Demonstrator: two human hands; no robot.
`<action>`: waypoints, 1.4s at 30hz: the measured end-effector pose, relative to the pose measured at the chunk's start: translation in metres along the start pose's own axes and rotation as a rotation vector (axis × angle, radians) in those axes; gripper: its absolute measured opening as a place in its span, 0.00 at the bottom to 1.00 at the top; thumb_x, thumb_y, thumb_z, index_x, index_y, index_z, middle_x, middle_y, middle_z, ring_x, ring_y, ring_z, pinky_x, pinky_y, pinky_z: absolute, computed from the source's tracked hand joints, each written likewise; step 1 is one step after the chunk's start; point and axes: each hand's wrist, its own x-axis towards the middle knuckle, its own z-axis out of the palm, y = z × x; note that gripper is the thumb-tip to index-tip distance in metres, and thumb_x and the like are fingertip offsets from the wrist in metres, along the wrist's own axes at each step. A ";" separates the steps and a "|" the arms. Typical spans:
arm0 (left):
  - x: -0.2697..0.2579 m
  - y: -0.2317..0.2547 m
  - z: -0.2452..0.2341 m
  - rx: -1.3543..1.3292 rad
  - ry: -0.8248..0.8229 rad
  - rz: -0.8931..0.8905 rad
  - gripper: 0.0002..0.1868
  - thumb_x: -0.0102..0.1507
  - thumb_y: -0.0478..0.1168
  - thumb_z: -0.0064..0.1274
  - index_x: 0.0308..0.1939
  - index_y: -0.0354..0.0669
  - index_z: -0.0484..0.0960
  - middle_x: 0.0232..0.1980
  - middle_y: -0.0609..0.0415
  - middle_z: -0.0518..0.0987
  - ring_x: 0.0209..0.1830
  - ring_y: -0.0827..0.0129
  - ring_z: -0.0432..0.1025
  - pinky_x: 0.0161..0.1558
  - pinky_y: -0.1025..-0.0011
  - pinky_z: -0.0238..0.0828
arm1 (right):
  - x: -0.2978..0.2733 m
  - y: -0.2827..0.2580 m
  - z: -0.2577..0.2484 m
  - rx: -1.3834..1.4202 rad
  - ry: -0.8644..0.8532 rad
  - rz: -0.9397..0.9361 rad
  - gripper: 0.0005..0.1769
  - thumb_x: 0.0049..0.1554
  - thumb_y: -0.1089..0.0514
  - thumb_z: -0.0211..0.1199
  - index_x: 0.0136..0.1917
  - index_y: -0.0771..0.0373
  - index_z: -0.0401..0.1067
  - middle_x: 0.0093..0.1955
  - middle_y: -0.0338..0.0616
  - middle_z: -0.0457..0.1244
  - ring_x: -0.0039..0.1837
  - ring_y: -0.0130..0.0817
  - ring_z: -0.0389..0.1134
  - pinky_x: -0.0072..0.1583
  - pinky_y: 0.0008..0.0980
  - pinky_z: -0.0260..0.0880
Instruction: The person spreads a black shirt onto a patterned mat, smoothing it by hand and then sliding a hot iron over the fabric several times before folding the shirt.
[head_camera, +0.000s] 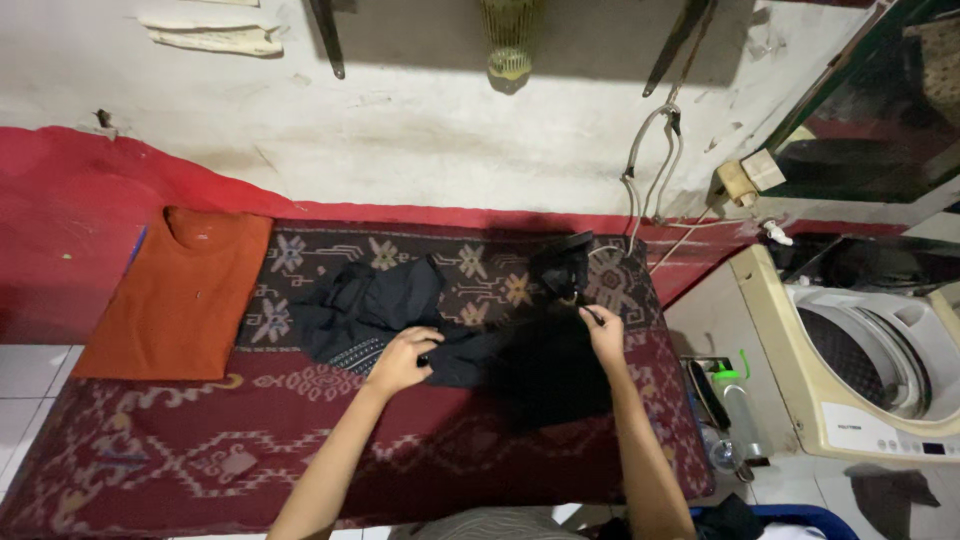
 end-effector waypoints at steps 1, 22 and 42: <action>0.003 0.002 0.000 -0.032 0.032 -0.010 0.16 0.45 0.33 0.62 0.38 0.34 0.83 0.56 0.48 0.82 0.64 0.52 0.72 0.64 0.58 0.68 | -0.003 0.002 -0.005 0.029 -0.007 -0.014 0.11 0.58 0.57 0.68 0.48 0.69 0.79 0.41 0.40 0.71 0.45 0.22 0.68 0.50 0.26 0.67; -0.002 0.042 -0.091 -0.243 -0.035 -0.087 0.25 0.51 0.43 0.70 0.18 0.33 0.67 0.24 0.45 0.67 0.24 0.58 0.64 0.29 0.60 0.59 | -0.015 -0.014 -0.033 -0.254 -0.146 0.053 0.15 0.55 0.54 0.74 0.43 0.70 0.80 0.31 0.40 0.66 0.32 0.28 0.62 0.38 0.29 0.61; -0.067 0.016 -0.094 0.550 -0.006 -0.594 0.25 0.47 0.43 0.66 0.49 0.46 0.86 0.45 0.45 0.84 0.41 0.51 0.79 0.41 0.57 0.77 | -0.076 -0.017 0.041 -0.583 0.062 0.024 0.15 0.57 0.64 0.65 0.58 0.59 0.72 0.61 0.56 0.62 0.60 0.52 0.66 0.59 0.48 0.66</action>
